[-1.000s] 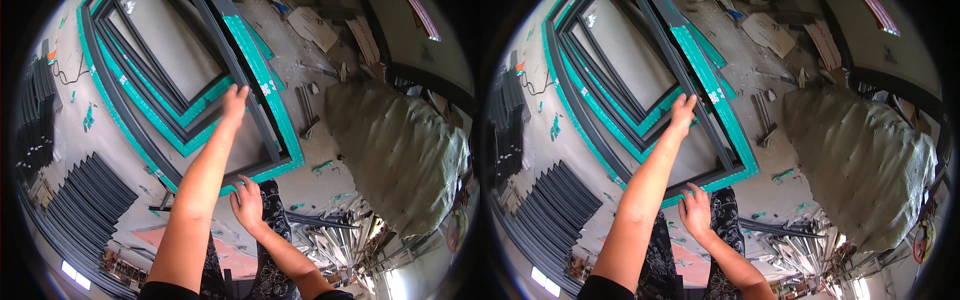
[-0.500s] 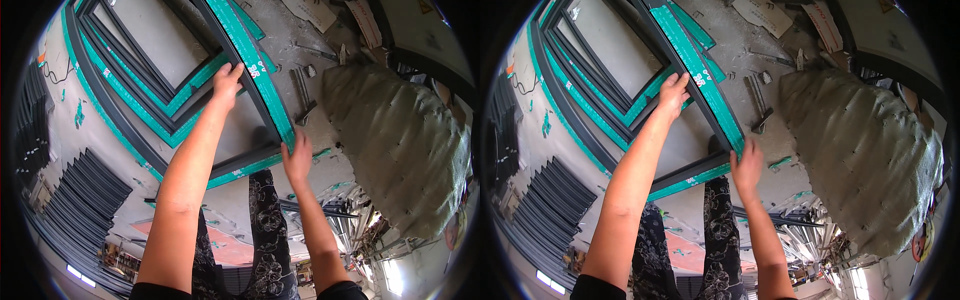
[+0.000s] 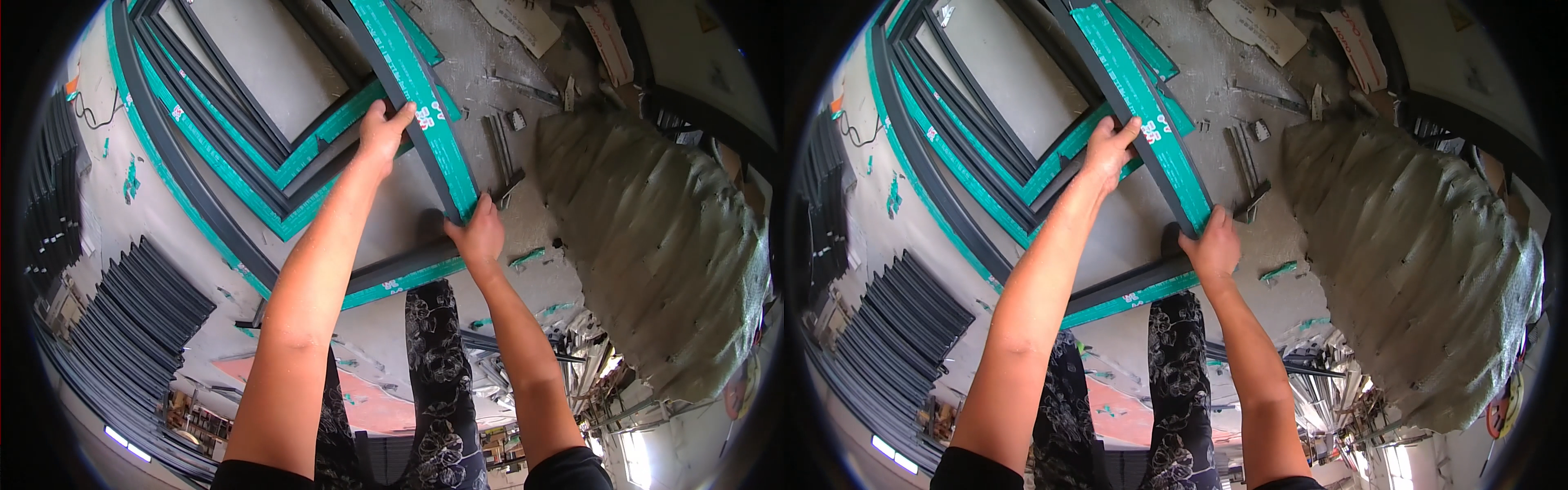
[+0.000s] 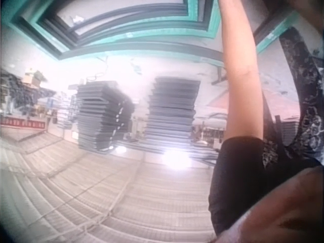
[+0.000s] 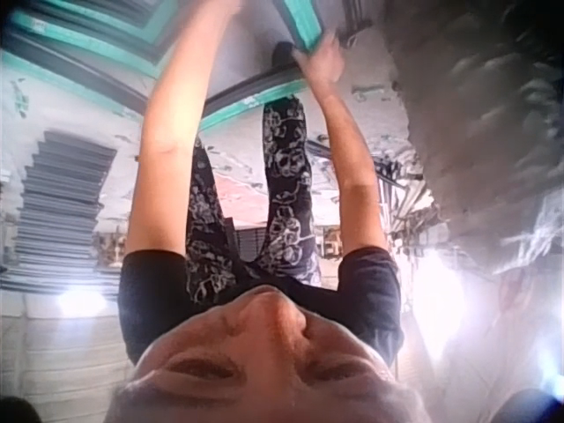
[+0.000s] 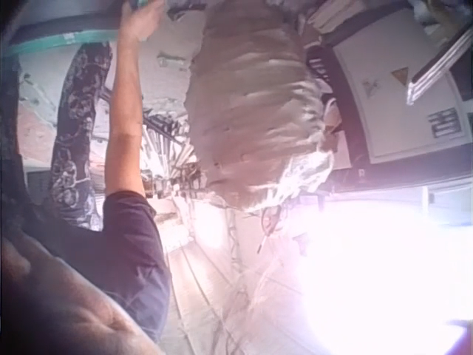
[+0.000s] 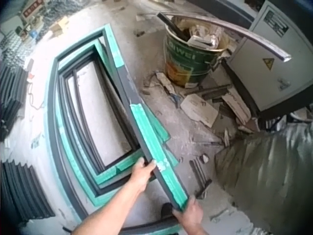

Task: The person picks up long metal strips, places them into a cutting machine, operates the machine via a touchscreen, and then places the cut strips onto large green window frames.

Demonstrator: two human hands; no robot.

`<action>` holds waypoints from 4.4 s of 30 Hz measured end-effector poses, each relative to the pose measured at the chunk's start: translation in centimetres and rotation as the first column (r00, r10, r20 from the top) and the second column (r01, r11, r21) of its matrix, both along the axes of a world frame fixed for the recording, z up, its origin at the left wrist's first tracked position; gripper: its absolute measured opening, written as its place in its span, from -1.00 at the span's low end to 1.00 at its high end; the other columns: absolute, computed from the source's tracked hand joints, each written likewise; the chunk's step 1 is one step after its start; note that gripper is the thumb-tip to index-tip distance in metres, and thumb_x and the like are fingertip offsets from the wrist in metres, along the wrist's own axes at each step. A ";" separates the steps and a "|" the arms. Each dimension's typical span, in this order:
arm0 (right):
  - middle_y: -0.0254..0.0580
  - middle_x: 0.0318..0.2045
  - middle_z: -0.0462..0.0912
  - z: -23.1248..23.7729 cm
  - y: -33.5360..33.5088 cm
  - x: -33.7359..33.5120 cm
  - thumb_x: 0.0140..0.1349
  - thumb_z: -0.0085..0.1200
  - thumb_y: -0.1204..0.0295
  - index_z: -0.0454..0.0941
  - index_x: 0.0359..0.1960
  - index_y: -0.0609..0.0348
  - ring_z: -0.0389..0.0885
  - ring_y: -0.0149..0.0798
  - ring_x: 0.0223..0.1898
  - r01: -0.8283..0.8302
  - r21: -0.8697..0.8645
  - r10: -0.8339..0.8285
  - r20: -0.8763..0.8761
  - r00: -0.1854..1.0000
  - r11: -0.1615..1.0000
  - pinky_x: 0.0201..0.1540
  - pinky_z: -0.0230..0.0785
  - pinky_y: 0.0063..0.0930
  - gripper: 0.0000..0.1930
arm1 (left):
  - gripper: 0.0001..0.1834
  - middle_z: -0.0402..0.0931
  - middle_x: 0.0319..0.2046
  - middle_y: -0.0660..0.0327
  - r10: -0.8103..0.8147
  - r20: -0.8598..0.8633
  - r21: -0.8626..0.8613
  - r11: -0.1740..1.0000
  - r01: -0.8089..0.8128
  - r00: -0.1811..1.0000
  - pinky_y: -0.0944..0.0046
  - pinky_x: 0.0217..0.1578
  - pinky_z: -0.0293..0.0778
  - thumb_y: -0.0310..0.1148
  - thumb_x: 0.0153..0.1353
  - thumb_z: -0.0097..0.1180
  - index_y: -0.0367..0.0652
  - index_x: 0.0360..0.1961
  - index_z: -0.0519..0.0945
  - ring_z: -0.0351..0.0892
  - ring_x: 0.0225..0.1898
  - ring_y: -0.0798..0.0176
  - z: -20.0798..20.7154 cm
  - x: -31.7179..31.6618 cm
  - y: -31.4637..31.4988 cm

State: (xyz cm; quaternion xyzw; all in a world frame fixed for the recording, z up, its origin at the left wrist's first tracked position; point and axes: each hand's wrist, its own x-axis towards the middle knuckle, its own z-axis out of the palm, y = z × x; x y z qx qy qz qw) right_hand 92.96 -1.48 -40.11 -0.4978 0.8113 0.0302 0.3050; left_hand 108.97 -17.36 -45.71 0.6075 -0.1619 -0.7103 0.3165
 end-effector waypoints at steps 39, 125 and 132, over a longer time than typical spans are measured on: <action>0.02 -0.36 0.66 -6.5 -16.6 -10.8 0.10 0.11 0.28 0.60 -0.22 0.24 0.64 -0.08 -0.28 0.062 -0.105 -0.037 0.225 0.974 0.992 -0.18 0.44 -0.29 -0.70 | -0.64 0.53 -0.37 -0.12 -0.064 0.526 -0.078 0.989 0.123 0.848 0.01 -0.26 0.39 -0.30 0.04 0.28 -0.35 -0.35 0.42 0.53 -0.29 -0.18 1.1 -2.0 2.3; 0.17 -0.03 0.40 53.6 7.2 1.8 -0.39 0.43 0.17 0.34 0.22 -0.01 0.37 0.15 -0.02 -0.365 -0.040 0.361 -0.073 0.930 0.930 0.04 0.27 -0.05 -0.05 | -0.77 0.45 -0.49 0.22 0.409 0.206 -0.239 0.902 -0.360 0.889 0.27 -0.42 0.38 -0.36 0.19 0.17 -0.25 -0.34 0.38 0.39 -0.48 0.37 41.6 2.5 11.1; 0.08 -0.02 0.40 48.5 9.4 -0.8 -0.31 0.33 0.39 0.28 0.22 0.17 0.43 0.03 -0.05 -0.126 -0.269 0.152 0.078 0.985 0.955 -0.01 0.32 -0.18 -0.12 | -0.81 0.44 -0.36 0.29 0.170 -0.035 -0.258 0.951 -0.174 0.985 0.40 -0.30 0.43 -0.37 0.28 0.08 -0.20 -0.18 0.38 0.44 -0.34 0.45 44.1 -0.2 12.1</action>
